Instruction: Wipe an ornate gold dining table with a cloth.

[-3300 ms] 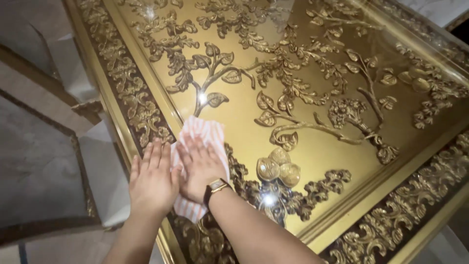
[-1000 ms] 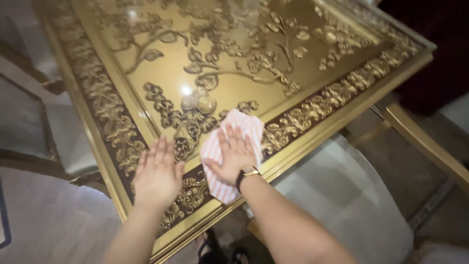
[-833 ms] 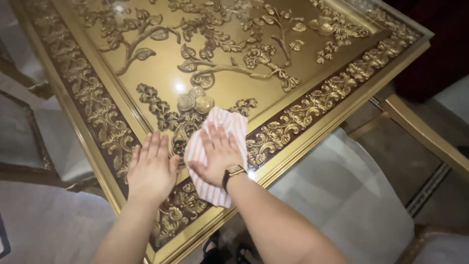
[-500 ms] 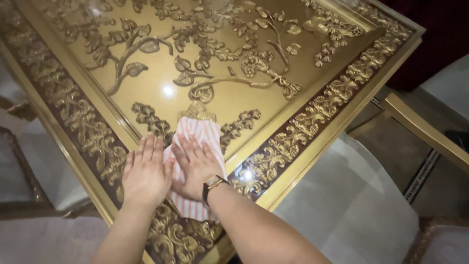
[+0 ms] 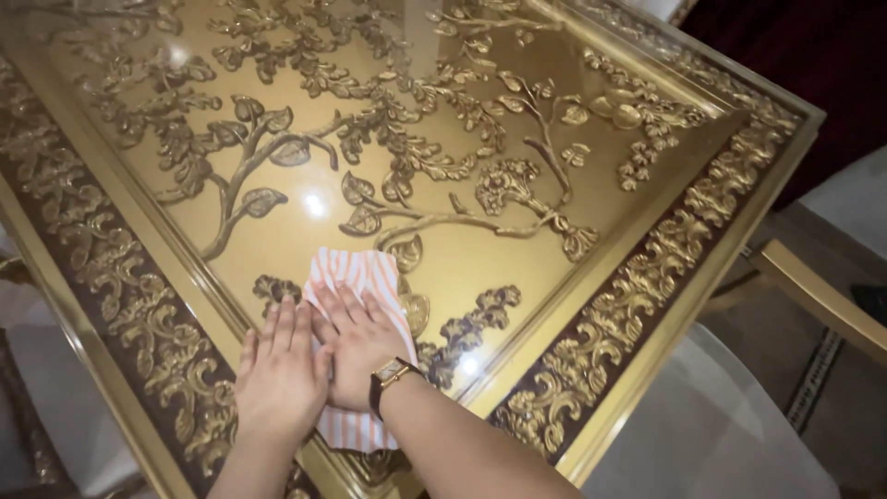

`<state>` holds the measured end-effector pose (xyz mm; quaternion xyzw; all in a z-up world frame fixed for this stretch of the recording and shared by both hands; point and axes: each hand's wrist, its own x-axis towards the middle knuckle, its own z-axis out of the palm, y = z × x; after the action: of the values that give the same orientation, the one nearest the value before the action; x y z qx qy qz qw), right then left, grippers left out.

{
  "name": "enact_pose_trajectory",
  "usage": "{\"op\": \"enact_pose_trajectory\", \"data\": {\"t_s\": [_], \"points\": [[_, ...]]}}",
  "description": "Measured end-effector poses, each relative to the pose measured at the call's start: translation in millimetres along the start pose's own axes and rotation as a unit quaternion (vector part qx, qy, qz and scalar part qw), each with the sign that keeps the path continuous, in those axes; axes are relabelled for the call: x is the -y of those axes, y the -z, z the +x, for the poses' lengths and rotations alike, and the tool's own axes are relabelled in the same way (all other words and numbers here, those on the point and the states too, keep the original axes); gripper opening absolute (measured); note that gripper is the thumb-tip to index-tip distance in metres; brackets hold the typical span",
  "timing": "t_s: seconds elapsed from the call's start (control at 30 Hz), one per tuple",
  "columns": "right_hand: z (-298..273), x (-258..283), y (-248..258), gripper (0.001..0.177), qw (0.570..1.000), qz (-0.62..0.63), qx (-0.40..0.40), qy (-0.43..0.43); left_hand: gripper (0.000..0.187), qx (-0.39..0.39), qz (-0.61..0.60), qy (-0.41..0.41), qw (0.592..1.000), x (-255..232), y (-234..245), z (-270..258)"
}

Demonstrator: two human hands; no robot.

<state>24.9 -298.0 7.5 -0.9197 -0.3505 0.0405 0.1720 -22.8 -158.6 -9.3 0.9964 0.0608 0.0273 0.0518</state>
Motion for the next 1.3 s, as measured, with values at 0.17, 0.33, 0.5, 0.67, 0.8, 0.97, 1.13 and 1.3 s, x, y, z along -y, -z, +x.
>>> {"op": "enact_pose_trajectory", "data": {"t_s": [0.17,0.33,0.5,0.67,0.8,0.97,1.13,1.3], "points": [[43,-18,9,0.074,1.000,0.002,0.016,0.018,0.071,0.001,0.032,0.017,0.999,6,-2,37],[92,-47,10,0.073,0.999,0.002,0.012,0.033,0.072,0.009,0.046,0.036,0.998,11,-5,82],[144,-79,45,0.083,0.998,-0.010,0.061,0.003,0.072,-0.022,0.077,0.025,0.997,15,-14,134],[193,-118,46,0.083,0.997,-0.033,0.066,-0.014,0.067,-0.040,0.082,0.008,0.996,7,-18,196],[224,-147,60,0.084,0.995,-0.043,0.078,-0.032,0.064,-0.074,0.081,-0.020,0.994,0,-26,245],[263,-197,49,0.079,0.995,-0.076,0.053,-0.032,0.061,-0.076,0.079,-0.024,0.994,-15,-38,301],[282,-230,64,0.074,0.995,-0.089,0.034,-0.040,0.059,-0.058,0.092,-0.028,0.994,-31,-45,346],[286,-254,98,0.087,0.991,-0.061,0.069,-0.093,0.074,-0.080,0.089,-0.026,0.992,-42,-50,362]]}}
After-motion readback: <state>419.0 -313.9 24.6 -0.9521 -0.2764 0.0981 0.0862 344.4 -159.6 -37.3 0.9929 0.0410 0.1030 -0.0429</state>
